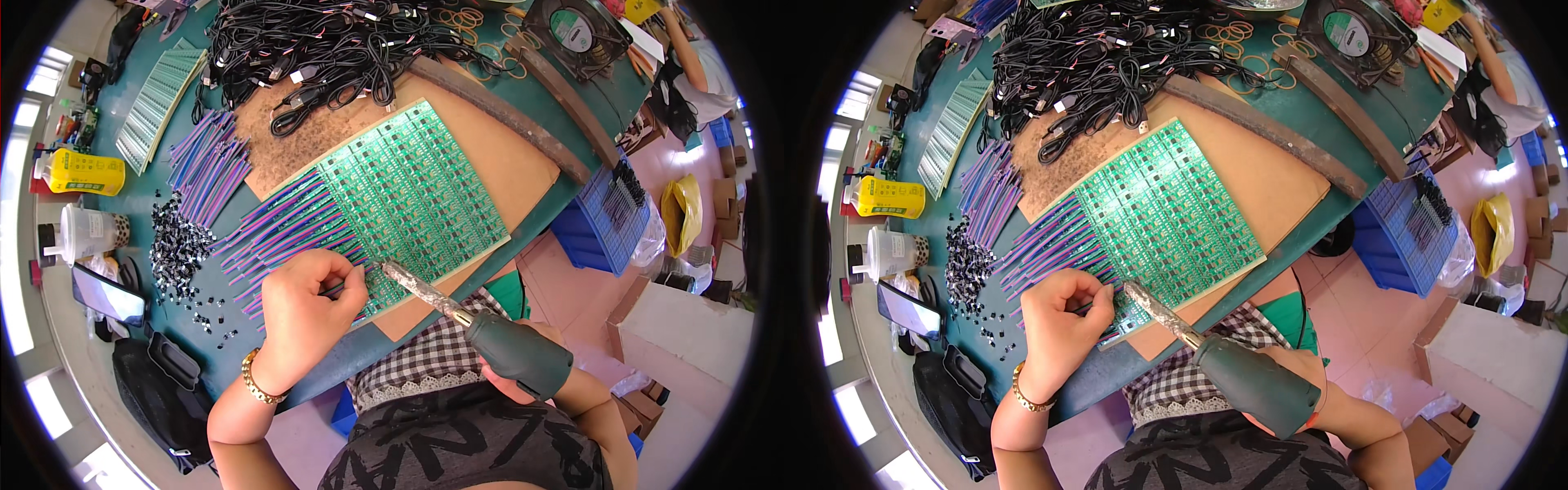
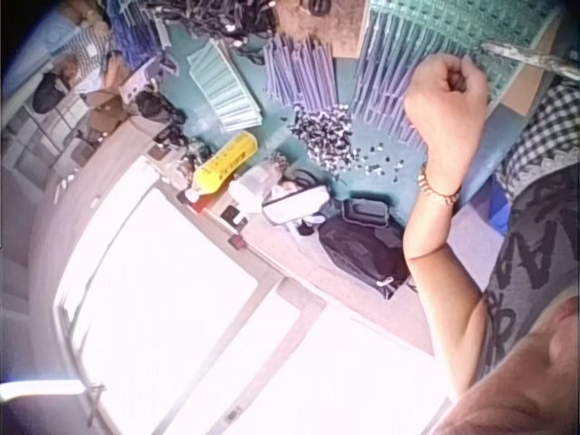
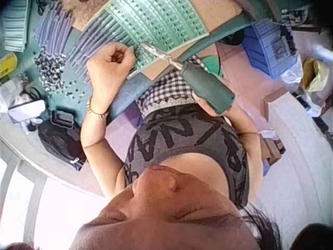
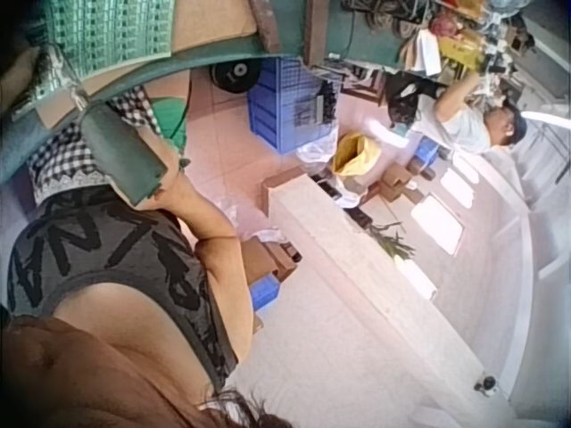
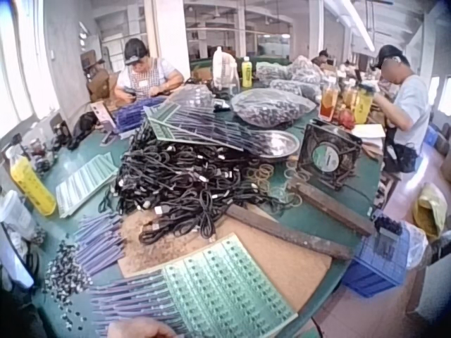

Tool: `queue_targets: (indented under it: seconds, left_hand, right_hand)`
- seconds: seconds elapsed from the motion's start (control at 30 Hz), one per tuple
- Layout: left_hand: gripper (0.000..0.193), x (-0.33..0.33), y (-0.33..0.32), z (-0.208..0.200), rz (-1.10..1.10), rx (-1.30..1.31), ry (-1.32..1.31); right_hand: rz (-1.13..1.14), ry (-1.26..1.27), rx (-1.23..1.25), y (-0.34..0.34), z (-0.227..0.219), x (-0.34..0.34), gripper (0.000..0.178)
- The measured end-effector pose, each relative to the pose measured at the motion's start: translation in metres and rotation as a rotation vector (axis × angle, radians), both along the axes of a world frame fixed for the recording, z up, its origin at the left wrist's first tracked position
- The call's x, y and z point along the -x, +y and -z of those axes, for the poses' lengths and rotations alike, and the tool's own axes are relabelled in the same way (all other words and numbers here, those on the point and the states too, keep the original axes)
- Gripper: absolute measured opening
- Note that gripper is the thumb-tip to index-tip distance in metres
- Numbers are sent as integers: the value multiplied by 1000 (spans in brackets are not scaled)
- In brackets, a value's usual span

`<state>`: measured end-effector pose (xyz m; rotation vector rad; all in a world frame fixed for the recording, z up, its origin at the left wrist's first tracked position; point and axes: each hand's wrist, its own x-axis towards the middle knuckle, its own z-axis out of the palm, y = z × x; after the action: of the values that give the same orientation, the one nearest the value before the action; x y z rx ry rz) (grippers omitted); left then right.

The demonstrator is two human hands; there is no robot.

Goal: The person solders components onto a circuit board with a soldering iron, then applies heat to the components with a heat gun.

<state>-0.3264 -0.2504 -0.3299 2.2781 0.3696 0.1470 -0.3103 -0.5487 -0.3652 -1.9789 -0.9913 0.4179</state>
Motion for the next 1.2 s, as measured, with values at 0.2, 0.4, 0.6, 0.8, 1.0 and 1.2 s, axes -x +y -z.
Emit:
queue_targets:
  seconds: [0.2, 0.4, 0.6, 0.8, 1.0, 1.2]
  left_hand:
    - [10, 0, 0, 0, 13, 3, 2]
    - [10, 0, 0, 1, -38, 20, 4]
    - [10, -3, 1, -3, -19, 86, 41]
    - [10, -3, 1, -3, -19, 63, 25]
    - [9, -3, 1, -2, -19, 49, 21]
    - [10, -1, 2, -2, 2, 61, 39]
  right_hand:
    - [127, -17, -18, -10, 7, 9, 38]
    - [79, -136, 3, -4, -1, 7, 38]
    - [146, 236, -31, -14, 13, 18, 40]
    - [112, 257, 37, -11, 11, 15, 42]
    - [-85, -10, 89, 3, -20, -9, 24]
    - [39, 93, 0, -5, -12, 2, 26]
